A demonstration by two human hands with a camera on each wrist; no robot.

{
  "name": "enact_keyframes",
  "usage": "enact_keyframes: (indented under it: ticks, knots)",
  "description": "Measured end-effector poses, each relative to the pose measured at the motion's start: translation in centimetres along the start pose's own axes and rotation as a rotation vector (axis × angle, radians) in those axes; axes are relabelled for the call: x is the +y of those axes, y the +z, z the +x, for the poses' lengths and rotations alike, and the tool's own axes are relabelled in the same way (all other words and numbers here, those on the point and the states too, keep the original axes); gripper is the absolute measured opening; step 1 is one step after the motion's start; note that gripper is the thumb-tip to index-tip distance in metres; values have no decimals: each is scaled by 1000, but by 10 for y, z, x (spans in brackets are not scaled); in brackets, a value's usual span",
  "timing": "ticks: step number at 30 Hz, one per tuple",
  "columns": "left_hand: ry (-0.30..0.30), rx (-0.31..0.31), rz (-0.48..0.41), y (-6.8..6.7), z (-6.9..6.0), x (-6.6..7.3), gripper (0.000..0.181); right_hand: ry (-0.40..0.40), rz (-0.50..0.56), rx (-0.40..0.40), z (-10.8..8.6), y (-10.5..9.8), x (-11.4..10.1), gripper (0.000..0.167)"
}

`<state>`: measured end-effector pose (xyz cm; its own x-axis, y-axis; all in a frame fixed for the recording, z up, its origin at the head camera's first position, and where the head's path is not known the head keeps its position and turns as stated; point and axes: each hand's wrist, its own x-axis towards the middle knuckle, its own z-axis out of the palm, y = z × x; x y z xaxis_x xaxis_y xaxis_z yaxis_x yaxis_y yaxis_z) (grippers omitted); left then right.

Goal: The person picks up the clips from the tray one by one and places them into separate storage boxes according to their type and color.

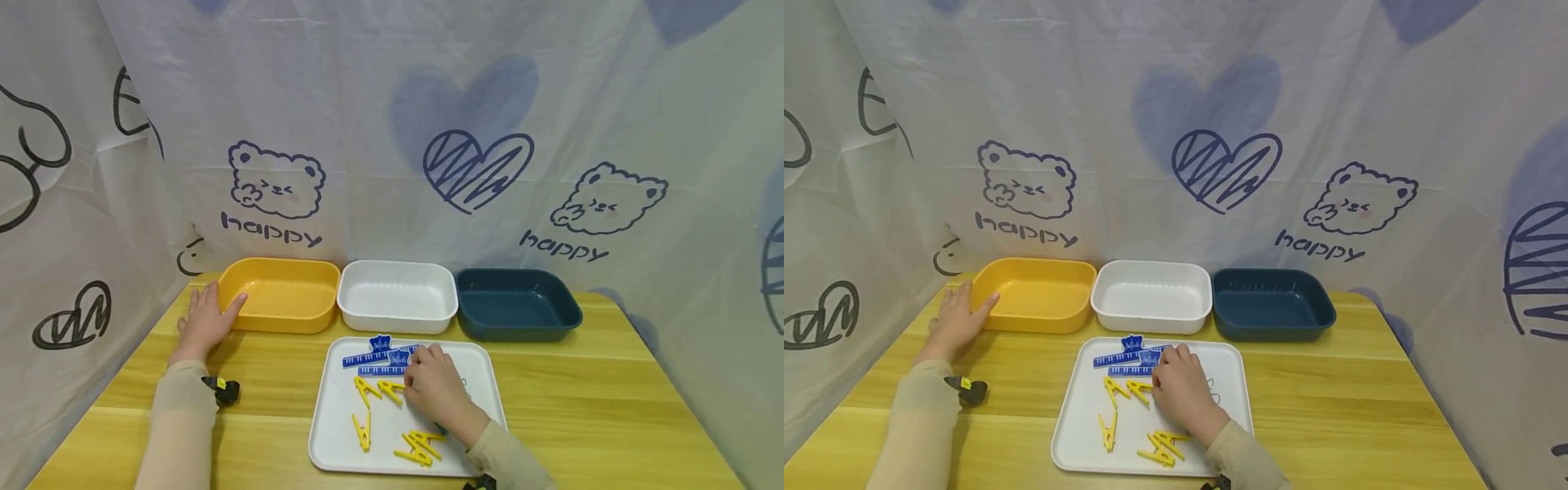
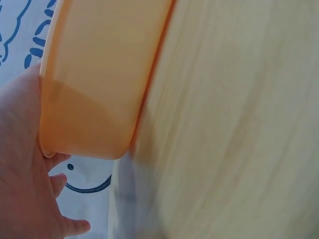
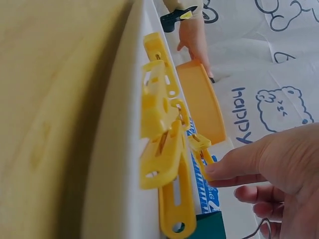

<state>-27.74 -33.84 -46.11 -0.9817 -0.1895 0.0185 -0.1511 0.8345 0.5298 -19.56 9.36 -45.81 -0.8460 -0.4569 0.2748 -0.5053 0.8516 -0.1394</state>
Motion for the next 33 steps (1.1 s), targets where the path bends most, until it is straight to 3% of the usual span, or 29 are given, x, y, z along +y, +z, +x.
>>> enact_keyframes:
  ticks: [15, 26, 33]
  knots:
    - [-5, -4, 24, -5, 1, 3, 102, 20, 17, 56, 6, -10, -2, 19]
    - [0, -27, 71, -9, -5, 8, 103, -9, 40, 115, 16, -15, -12, 17]
    - [3, -28, 94, -7, -2, 5, 103, -49, 32, 171, 26, -16, -20, 17]
